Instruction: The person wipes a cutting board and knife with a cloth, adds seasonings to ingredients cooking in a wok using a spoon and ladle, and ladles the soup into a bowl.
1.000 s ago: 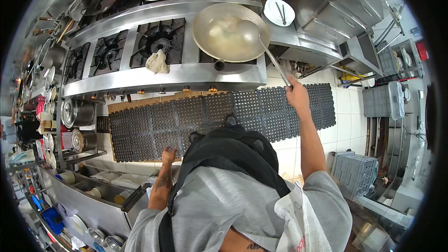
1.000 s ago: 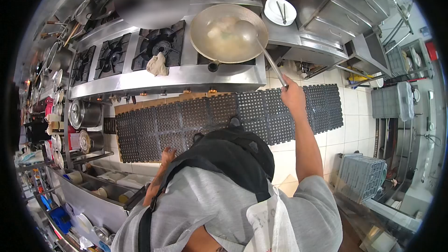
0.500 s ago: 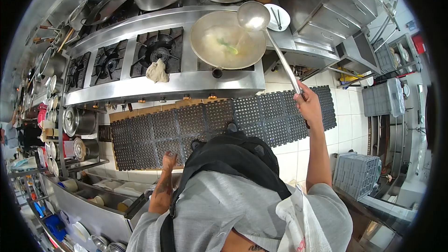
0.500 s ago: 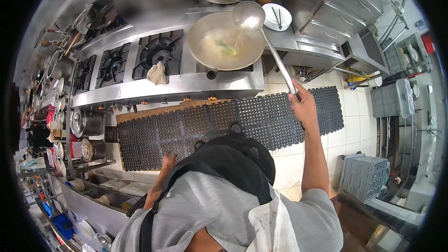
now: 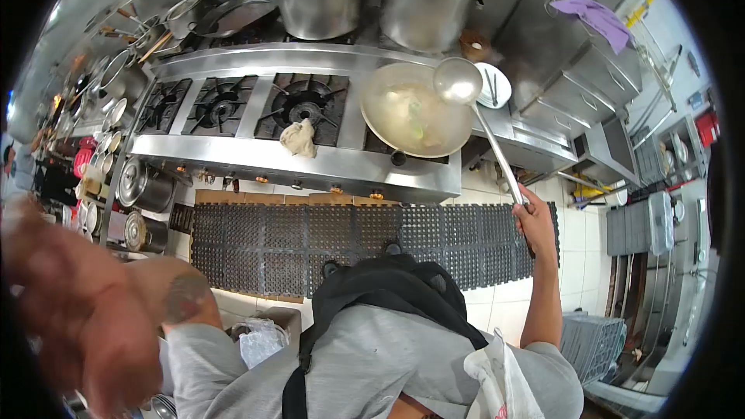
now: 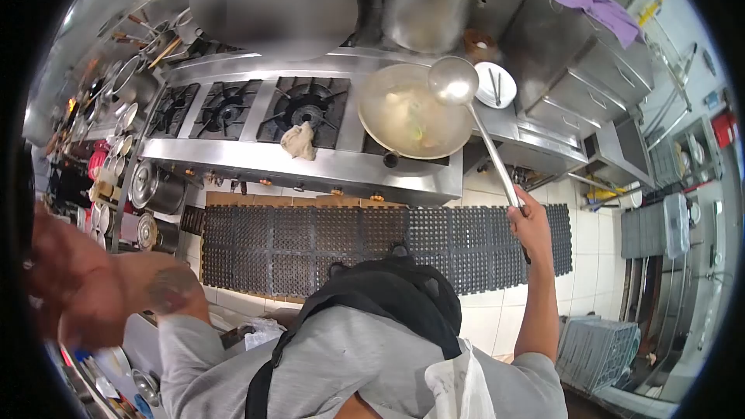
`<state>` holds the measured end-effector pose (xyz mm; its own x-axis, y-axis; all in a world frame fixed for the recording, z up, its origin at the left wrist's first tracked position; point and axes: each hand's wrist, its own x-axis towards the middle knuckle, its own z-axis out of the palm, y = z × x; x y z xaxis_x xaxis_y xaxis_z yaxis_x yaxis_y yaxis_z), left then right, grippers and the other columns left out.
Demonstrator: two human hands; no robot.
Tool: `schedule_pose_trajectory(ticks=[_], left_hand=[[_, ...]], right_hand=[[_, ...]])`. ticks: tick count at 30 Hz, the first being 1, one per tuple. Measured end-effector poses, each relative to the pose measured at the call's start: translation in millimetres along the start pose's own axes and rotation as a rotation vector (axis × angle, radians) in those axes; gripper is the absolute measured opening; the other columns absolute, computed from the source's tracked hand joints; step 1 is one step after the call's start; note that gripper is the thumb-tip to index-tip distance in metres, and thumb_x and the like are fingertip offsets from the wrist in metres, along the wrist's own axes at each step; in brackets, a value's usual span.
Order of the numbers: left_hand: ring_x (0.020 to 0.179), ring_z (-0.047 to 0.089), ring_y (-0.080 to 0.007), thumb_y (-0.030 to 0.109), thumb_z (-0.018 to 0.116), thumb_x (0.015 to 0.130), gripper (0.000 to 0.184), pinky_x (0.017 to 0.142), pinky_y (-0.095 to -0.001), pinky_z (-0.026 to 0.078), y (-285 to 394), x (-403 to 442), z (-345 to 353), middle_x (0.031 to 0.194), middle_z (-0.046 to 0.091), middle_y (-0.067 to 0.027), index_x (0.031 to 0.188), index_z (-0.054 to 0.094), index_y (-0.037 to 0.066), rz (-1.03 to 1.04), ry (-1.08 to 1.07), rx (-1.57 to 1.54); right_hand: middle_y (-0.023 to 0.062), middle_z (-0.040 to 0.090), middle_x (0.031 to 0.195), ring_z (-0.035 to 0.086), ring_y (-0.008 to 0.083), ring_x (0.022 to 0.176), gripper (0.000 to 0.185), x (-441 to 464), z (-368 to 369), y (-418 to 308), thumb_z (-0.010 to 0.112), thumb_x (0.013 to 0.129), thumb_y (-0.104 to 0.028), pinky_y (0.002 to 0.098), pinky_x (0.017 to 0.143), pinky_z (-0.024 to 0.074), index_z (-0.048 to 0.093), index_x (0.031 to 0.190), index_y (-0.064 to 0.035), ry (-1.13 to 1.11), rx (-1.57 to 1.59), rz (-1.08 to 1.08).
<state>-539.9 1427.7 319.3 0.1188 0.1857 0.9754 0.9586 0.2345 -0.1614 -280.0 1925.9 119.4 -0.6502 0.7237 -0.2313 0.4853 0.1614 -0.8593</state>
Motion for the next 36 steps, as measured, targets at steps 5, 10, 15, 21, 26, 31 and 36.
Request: schedule_pose_trajectory(ticks=[5,10,15,21,26,31,36], left_hand=[[0.104,0.062,-0.0282,0.011,0.049,0.098,0.028,0.093,-0.0381,0.048,7.6,55.5,-34.1,0.110,0.066,-0.0139,0.117,0.066,-0.003,0.310,-0.064,0.032],[0.104,0.062,-0.0282,0.011,0.050,0.098,0.029,0.093,-0.0381,0.048,11.5,69.3,-41.4,0.111,0.066,-0.0140,0.117,0.066,-0.003,0.339,-0.105,0.041],[0.104,0.062,-0.0282,0.011,0.050,0.098,0.029,0.093,-0.0382,0.048,-5.6,63.8,-49.4,0.111,0.066,-0.0140,0.117,0.066,-0.003,0.383,-0.141,0.125],[0.105,0.062,-0.0282,0.012,0.050,0.098,0.029,0.094,-0.0383,0.048,-18.4,57.5,-72.6,0.112,0.066,-0.0140,0.118,0.065,-0.003,0.341,-0.173,0.240],[0.105,0.062,-0.0282,0.012,0.050,0.098,0.029,0.094,-0.0383,0.047,-12.3,63.3,-123.4,0.112,0.066,-0.0141,0.118,0.065,-0.003,0.333,-0.220,0.388],[0.105,0.062,-0.0283,0.012,0.051,0.098,0.029,0.094,-0.0384,0.047,1.8,65.1,-181.5,0.112,0.066,-0.0141,0.119,0.065,-0.003,0.313,-0.262,0.537],[0.105,0.062,-0.0283,0.012,0.051,0.098,0.029,0.095,-0.0385,0.047,13.6,62.1,-232.7,0.113,0.066,-0.0141,0.119,0.065,-0.002,0.297,-0.289,0.662]], right_hand=[[-0.0016,0.055,0.070,0.047,0.0056,0.053,0.053,1.4,-1.0,-3.4,0.060,0.093,-0.001,0.0221,0.047,0.0379,0.051,0.144,-0.0083,-0.062,0.083,0.071],[-0.0030,0.053,0.066,0.046,0.0055,0.051,0.052,-0.5,-8.4,-7.9,0.064,0.093,-0.006,0.0225,0.046,0.0364,0.052,0.143,-0.0061,-0.097,-0.081,0.038],[-0.0043,0.049,0.064,0.044,0.0054,0.050,0.053,-0.6,-19.1,-45.3,0.062,0.090,0.000,0.0237,0.045,0.0368,0.054,0.143,-0.0081,-0.201,-0.154,-0.047],[0.0009,0.055,0.065,0.052,0.0096,0.049,0.047,-7.2,-37.5,-109.5,0.063,0.088,0.001,0.0244,0.045,0.0433,0.057,0.135,0.0001,-0.373,-0.118,-0.121],[0.0087,0.063,0.069,0.057,0.0136,0.051,0.051,-15.6,-51.9,-175.6,0.079,0.078,-0.017,0.0250,0.044,0.0434,0.066,0.121,0.0066,-0.593,-0.162,-0.219],[0.0060,0.064,0.079,0.055,0.0167,0.064,0.052,-43.0,-32.3,-292.2,0.073,0.091,-0.027,0.0278,0.062,0.0443,0.061,0.134,-0.0003,-0.872,-0.706,-0.320],[0.0101,0.062,0.076,0.055,0.0164,0.063,0.049,-53.7,-1.9,-355.6,0.073,0.090,-0.021,0.0310,0.060,0.0452,0.061,0.130,0.0045,-1.043,-0.906,-0.576]])
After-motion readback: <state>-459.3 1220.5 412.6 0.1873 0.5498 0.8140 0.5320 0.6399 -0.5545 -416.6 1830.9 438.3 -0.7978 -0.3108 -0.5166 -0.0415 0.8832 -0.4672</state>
